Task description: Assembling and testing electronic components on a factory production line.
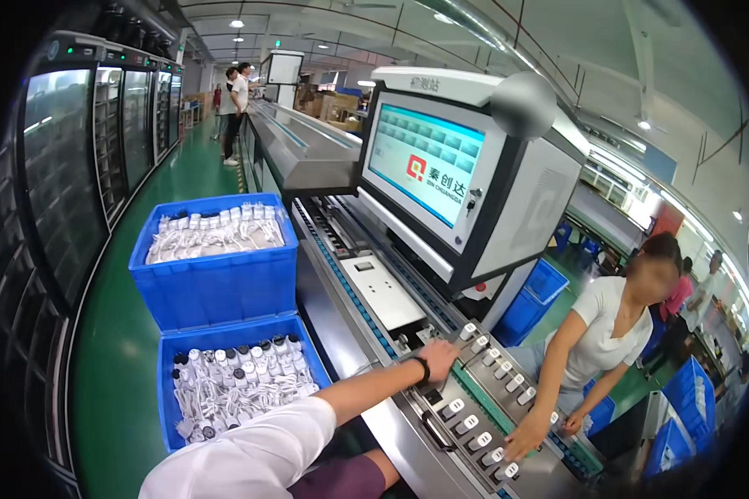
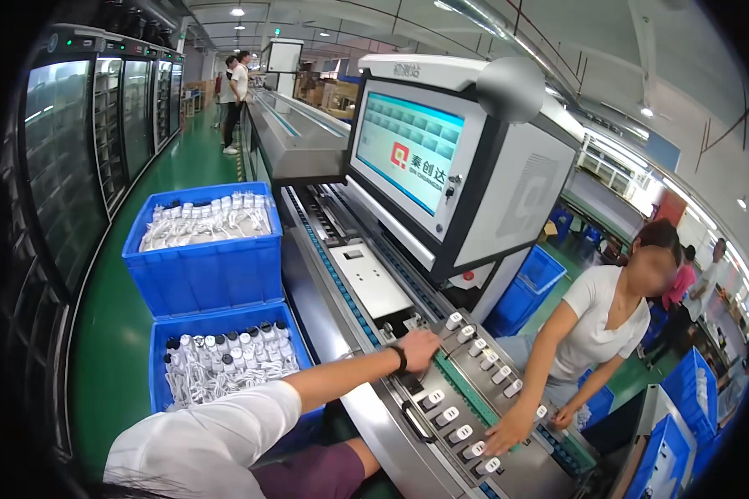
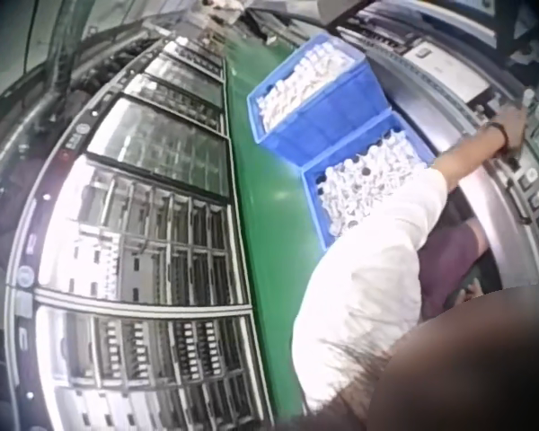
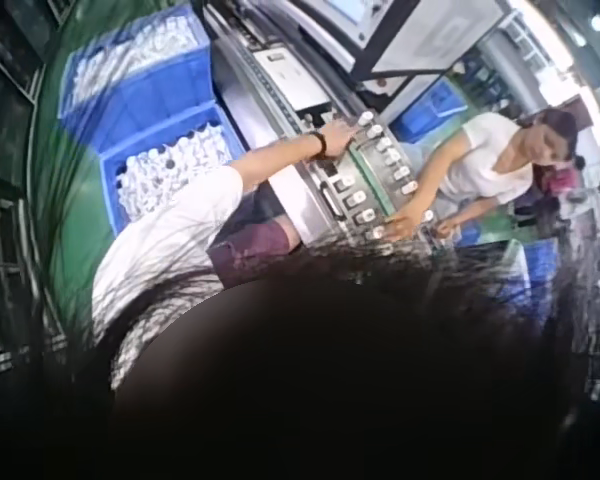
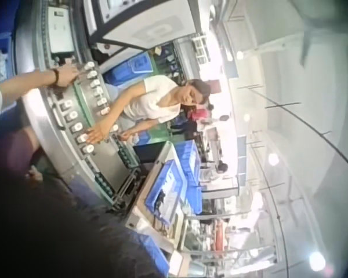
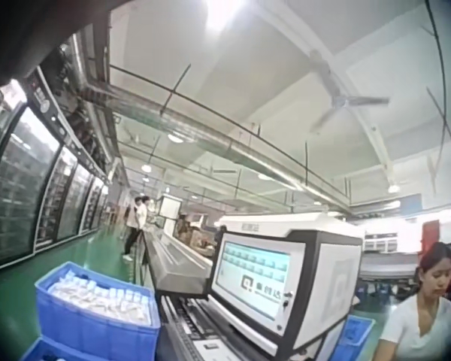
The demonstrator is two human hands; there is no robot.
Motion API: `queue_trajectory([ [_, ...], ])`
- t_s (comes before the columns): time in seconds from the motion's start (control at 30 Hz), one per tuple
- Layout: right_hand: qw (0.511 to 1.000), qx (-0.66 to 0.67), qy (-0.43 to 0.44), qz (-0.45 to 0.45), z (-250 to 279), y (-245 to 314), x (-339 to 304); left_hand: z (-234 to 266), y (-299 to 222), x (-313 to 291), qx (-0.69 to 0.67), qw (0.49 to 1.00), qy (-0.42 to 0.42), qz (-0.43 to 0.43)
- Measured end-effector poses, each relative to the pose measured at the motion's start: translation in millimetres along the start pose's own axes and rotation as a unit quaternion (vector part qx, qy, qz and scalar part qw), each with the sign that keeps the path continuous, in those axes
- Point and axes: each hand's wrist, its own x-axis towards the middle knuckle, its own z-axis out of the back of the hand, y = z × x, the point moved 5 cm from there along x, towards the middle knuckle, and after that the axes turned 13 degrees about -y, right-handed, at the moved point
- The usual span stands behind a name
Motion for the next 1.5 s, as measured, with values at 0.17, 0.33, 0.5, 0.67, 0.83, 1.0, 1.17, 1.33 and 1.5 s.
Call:
queue_trajectory([
  [0.17, 0.998, -0.009, -0.040, 0.046, 37, 14, 7, 47, -61, -103, -0.059, 0.987, -0.145, 0.045],
  [0.33, 0.995, -0.030, -0.069, 0.072, 78, 26, 3, 43, -86, -162, -0.090, 0.985, -0.115, 0.095],
  [0.5, 0.990, -0.051, -0.096, 0.092, 114, 39, 9, 41, -89, -167, -0.061, 0.986, -0.112, 0.108],
  [0.67, 0.984, -0.066, -0.122, 0.115, 142, 52, 21, 42, -91, -166, -0.067, 0.986, -0.107, 0.110],
  [0.83, 0.975, -0.089, -0.150, 0.140, 171, 71, 32, 43, -91, -165, -0.075, 0.986, -0.098, 0.116],
  [1.0, 0.962, -0.114, -0.183, 0.167, 197, 92, 39, 41, -89, -167, -0.065, 0.987, -0.097, 0.112],
  [1.17, 0.948, -0.136, -0.215, 0.191, 217, 110, 45, 42, -88, -168, -0.069, 0.986, -0.100, 0.116],
  [1.33, 0.930, -0.161, -0.250, 0.216, 232, 134, 51, 43, -89, -167, -0.061, 0.987, -0.094, 0.114],
  [1.5, 0.931, -0.066, -0.333, 0.135, 240, 155, 72, 42, -89, -166, -0.063, 0.987, -0.099, 0.111],
])
